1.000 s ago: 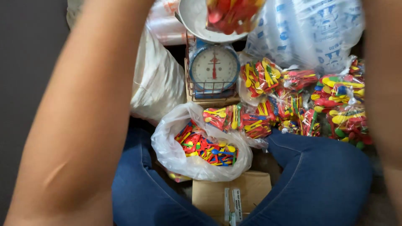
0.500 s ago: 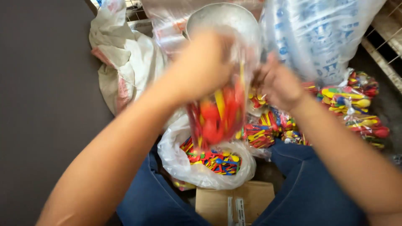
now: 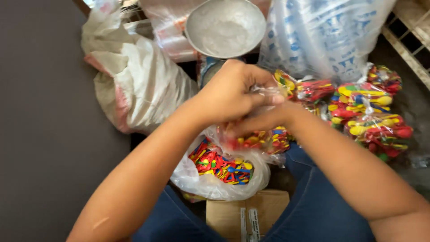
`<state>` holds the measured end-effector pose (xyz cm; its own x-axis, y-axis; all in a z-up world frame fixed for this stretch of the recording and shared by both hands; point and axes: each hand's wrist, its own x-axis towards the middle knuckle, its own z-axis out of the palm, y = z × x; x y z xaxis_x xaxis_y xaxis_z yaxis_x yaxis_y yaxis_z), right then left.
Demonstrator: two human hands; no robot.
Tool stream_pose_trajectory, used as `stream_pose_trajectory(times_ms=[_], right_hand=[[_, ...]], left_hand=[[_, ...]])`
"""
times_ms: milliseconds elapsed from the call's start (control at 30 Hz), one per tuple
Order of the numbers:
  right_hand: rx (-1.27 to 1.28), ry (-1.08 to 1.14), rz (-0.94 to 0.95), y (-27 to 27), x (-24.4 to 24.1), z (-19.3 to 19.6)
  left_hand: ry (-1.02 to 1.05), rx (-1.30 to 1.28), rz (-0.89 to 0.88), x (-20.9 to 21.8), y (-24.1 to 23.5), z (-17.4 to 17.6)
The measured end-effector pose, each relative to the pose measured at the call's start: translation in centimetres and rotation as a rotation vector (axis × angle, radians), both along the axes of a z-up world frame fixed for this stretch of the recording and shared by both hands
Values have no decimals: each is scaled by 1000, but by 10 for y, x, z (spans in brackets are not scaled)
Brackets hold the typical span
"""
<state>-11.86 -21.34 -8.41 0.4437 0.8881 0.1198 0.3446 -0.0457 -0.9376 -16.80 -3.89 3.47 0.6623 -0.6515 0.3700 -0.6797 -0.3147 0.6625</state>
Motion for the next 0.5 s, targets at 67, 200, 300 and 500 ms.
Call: stream_pose_trajectory(times_ms=[67, 200, 300, 500], right_hand=[[-35, 71, -65, 0, 6, -28], [-34, 91, -275, -6, -20, 7], [45, 399, -305, -9, -19, -6], [189, 629, -222, -1, -27, -9]], left_hand=[[-4, -69, 28, 7, 3, -21], [256, -375, 338, 24, 27, -58], [365, -444, 511, 29, 44, -83], [547, -502, 722, 25, 66, -138]])
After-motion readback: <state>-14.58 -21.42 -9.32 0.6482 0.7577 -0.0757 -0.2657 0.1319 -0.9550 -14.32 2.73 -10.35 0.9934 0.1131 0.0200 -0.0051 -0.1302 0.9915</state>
